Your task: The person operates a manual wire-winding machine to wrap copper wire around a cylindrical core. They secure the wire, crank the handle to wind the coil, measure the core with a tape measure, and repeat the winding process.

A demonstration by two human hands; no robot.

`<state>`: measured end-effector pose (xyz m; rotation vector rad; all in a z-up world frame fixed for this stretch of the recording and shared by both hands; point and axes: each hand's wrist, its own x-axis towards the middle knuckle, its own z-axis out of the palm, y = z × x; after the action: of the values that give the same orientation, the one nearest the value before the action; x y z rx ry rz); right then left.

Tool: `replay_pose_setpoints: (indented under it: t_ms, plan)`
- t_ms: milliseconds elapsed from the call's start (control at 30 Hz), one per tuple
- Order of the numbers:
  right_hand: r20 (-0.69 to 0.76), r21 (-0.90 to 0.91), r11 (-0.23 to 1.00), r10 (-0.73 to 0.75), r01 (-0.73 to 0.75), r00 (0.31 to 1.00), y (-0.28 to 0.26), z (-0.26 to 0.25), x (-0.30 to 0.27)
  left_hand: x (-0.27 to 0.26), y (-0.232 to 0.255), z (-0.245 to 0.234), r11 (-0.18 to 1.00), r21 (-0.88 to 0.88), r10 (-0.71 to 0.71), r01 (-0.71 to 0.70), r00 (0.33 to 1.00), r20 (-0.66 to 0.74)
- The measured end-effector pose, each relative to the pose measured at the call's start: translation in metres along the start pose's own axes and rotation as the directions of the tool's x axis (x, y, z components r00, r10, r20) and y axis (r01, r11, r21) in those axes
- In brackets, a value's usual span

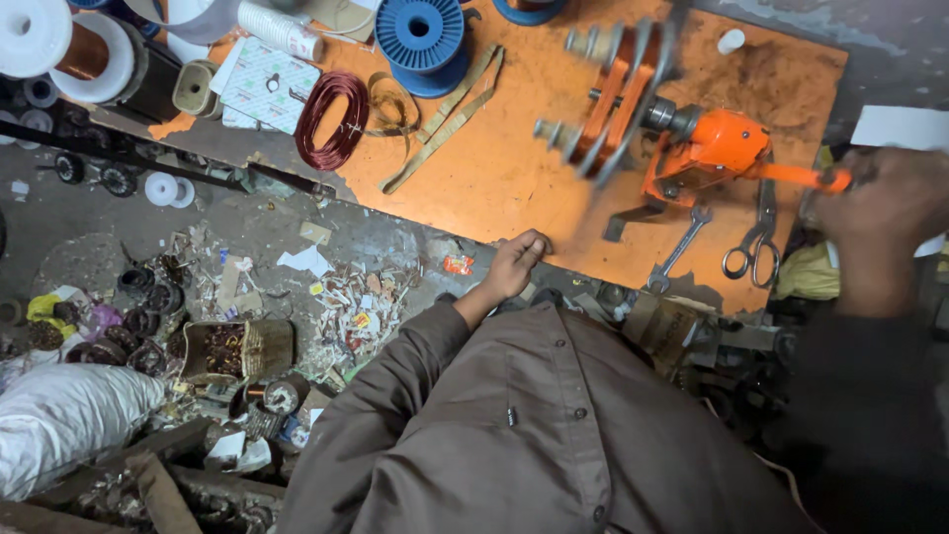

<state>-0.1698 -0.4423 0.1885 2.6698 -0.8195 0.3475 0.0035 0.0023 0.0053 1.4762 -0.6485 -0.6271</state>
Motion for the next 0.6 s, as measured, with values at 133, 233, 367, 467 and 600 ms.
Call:
replay_pose_setpoints:
  t_ms: [133, 233, 367, 467, 600]
  plan:
    - [-0.023, 0.059, 0.998, -0.026, 0.027, 0.999, 0.014, 0.04, 0.051, -0.001, 0.004, -0.002, 0.995, 0.09, -0.045, 0.045, 0.999, 0.001]
    - [-0.139, -0.026, 0.994, -0.112, 0.11, 0.984, 0.005, 0.06, 0.073, -0.003, 0.004, -0.004, 0.994, 0.109, -0.002, 0.001, 1.0, 0.007]
    - [-0.173, -0.131, 0.979, -0.179, 0.158, 0.968, -0.01, 0.083, 0.098, -0.002, 0.006, -0.002, 0.995, 0.1, 0.003, -0.004, 1.0, 0.013]
    - [-0.042, -0.108, 0.981, -0.167, 0.161, 0.985, -0.022, 0.112, 0.098, 0.001, 0.007, -0.002, 0.997, 0.048, 0.06, -0.061, 0.998, 0.024]
    - [0.008, -0.119, 0.956, -0.27, 0.269, 0.963, -0.03, 0.144, 0.077, -0.001, 0.006, -0.001, 0.994, 0.056, 0.091, -0.092, 0.996, 0.014]
